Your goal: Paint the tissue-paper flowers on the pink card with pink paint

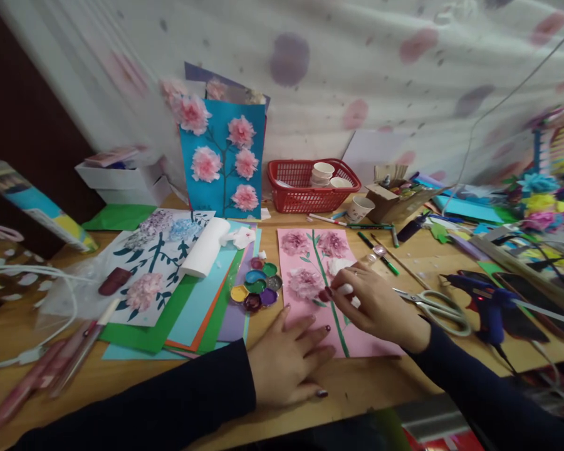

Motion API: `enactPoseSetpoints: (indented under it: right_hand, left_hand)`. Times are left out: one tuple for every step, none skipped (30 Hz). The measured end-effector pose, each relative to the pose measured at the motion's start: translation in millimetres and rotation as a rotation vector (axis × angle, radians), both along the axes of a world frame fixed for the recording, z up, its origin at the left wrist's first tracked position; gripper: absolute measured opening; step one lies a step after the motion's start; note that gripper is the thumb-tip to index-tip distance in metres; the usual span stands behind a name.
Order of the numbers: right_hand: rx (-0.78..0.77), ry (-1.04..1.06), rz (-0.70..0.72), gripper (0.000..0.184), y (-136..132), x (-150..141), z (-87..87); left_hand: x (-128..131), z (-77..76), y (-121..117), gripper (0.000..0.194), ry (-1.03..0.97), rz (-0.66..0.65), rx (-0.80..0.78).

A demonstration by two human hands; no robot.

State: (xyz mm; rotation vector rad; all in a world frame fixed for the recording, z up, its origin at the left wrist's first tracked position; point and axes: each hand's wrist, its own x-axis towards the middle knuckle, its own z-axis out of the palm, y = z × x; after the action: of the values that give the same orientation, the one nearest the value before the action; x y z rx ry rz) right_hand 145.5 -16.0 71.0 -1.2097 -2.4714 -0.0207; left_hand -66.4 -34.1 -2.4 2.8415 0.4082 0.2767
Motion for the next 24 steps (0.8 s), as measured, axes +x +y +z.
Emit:
enactPoseSetpoints:
  right_hand:
    - [0.01,0.035,0.001,0.01,-2,0,-1.9]
    - [0.008,0.057,0.02,0.008,-4,0,-4.2]
    - [-0.006,0.06,0.044,0.008,-6,1,-6.6]
    - [-0.028,0.049,0.061,0.008,-7,2,-9.0]
    - [-0.047,0.033,0.057,0.007,-8,4,-11.1]
    - [-0.049,0.025,0.026,0.006,-9,6,-12.8]
    - [-0.034,0.037,-0.024,0.005,-11,9,-14.0]
    - [-0.01,0.075,-0.079,0.005,-12,11,-14.9]
    - [0.009,0.134,-0.124,0.004,-13,12,-15.6]
    - [0.011,0.203,-0.14,0.003,-14,13,-16.4]
    - [-0.012,0.266,-0.127,0.004,-15,13,-17.6]
    - [-0.052,0.309,-0.099,0.005,-16,13,-19.2]
    - [-0.093,0.327,-0.076,0.006,-16,14,-21.4]
    - [-0.117,0.326,-0.075,0.006,-15,14,-23.9]
    - [-0.117,0.32,-0.107,0.006,-14,16,-26.6]
    - [-0.09,0.325,-0.174,0.006,-13,18,-29.1]
    - [-0.048,0.35,-0.259,0.007,-11,20,-31.3]
    - [-0.005,0.395,-0.339,0.008,-10,22,-32.8]
    - [0.018,0.445,-0.394,0.009,-10,24,-33.7]
    - [0.015,0.488,-0.415,0.01,-9,26,-34.0]
    - [-0.026,0.513,-0.407,0.01,-9,27,-33.9]
    - [-0.102,0.527,-0.381,0.011,-8,28,-33.5]
    - [-0.198,0.545,-0.351,0.012,-7,29,-33.0]
    - [-0.294,0.578,-0.329,0.015,-6,30,-32.6]
  left_hand:
    - [0,0.3,0,0.056,0.001,0.001,-0.004]
    - [0,0.8,0,0.056,0.002,0.003,-0.007]
    - [0,1.4,0,0.056,0.002,0.006,-0.009]
    - [0,2.0,0,0.056,0.001,0.01,-0.01]
    - [0,2.6,1,0.056,-0.003,0.008,-0.011]
    - [0,3.0,1,0.056,-0.009,0.004,-0.01]
    - [0,3.2,1,0.055,-0.014,0.001,-0.009]
    - [0,3.2,2,0.055,-0.017,0.0,-0.009]
    - [0,3.1,2,0.055,-0.017,-0.002,-0.009]
    - [0,3.0,2,0.055,-0.013,-0.004,-0.011]
    - [0,2.9,2,0.056,-0.009,-0.007,-0.013]
    - [1,2.9,2,0.056,-0.004,-0.007,-0.016]
    - [1,3.1,2,0.056,-0.001,-0.005,-0.02]
    - [1,3.5,2,0.055,0.001,0.0,-0.025]
    - [1,3.9,1,0.055,0.002,0.007,-0.027]
    - [1,4.4,1,0.054,0.002,0.013,-0.028]
    - [1,4.7,1,0.053,0.002,0.016,-0.028]
    - [1,5.0,1,0.053,0.004,0.016,-0.027]
    - [1,5.2,0,0.053,0.007,0.013,-0.025]
    - [1,5.2,0,0.053,0.01,0.013,-0.025]
    - [1,5.1,0,0.053,0.014,0.014,-0.026]
    - [1,5.0,0,0.053,0.017,0.016,-0.028]
    - [1,4.9,1,0.053,0.022,0.017,-0.03]
    - [0,4.7,1,0.053,0.025,0.017,-0.03]
